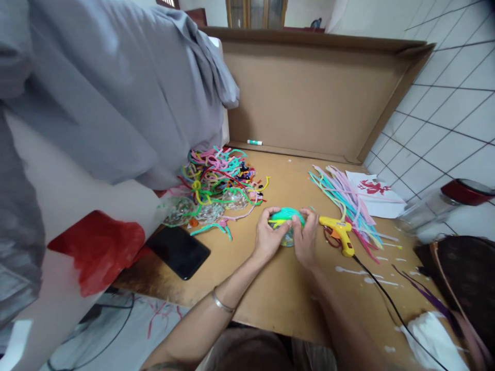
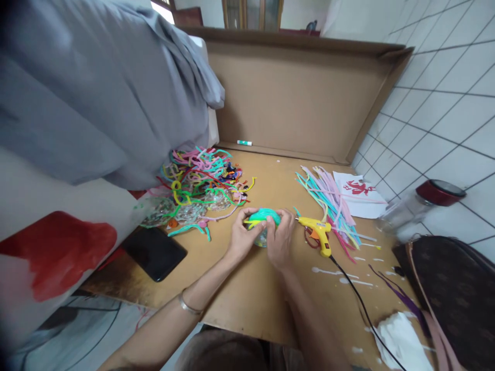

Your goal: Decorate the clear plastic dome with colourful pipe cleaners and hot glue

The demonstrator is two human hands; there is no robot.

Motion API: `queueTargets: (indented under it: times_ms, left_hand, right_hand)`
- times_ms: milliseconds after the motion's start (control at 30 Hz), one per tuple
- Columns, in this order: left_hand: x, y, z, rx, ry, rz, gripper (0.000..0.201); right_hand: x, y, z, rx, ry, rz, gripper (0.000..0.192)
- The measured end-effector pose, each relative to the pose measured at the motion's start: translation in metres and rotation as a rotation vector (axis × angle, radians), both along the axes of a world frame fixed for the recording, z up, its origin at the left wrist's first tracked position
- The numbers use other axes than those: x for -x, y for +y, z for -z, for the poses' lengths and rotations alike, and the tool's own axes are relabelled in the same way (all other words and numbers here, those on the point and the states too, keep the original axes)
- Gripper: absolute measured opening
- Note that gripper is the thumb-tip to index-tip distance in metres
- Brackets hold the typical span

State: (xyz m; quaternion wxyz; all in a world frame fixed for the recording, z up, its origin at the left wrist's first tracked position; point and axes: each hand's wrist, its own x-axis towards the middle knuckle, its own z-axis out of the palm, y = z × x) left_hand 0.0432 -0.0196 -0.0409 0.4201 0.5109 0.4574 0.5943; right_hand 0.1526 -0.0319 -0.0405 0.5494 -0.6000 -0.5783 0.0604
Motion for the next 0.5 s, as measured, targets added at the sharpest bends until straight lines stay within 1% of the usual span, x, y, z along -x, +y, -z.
queueTargets:
  times_ms: [67, 133, 233, 333, 400, 500]
  left_hand:
    - [-0.001, -0.001, 0.001, -0.001, -0.036, 0.018, 0.039]
    - [-0.003, -0.002, 0.0, -0.01, -0.067, 0.045, 0.033]
    - [-0.004, -0.002, -0.001, -0.031, -0.092, 0.064, 0.021]
    - [-0.005, -0.002, -0.001, -0.041, -0.087, 0.065, 0.019]
    - [-0.005, -0.001, -0.001, -0.043, -0.084, 0.056, 0.019]
    - [-0.004, 0.001, 0.001, -0.033, -0.099, 0.054, 0.017]
  right_hand:
    - [0.001, 0.004, -0.004, 0.021, -0.009, -0.041, 0.027]
    - [0.004, 0.008, -0.009, 0.042, -0.049, -0.06, 0.03]
    - [0.008, 0.013, -0.019, 0.081, -0.164, -0.042, 0.032]
    - [0.01, 0.013, -0.027, 0.087, -0.261, -0.029, 0.03]
    - [0.009, 0.012, -0.031, 0.065, -0.254, -0.099, 0.026]
    - [0.005, 0.01, -0.033, 0.071, -0.2, -0.244, 0.019]
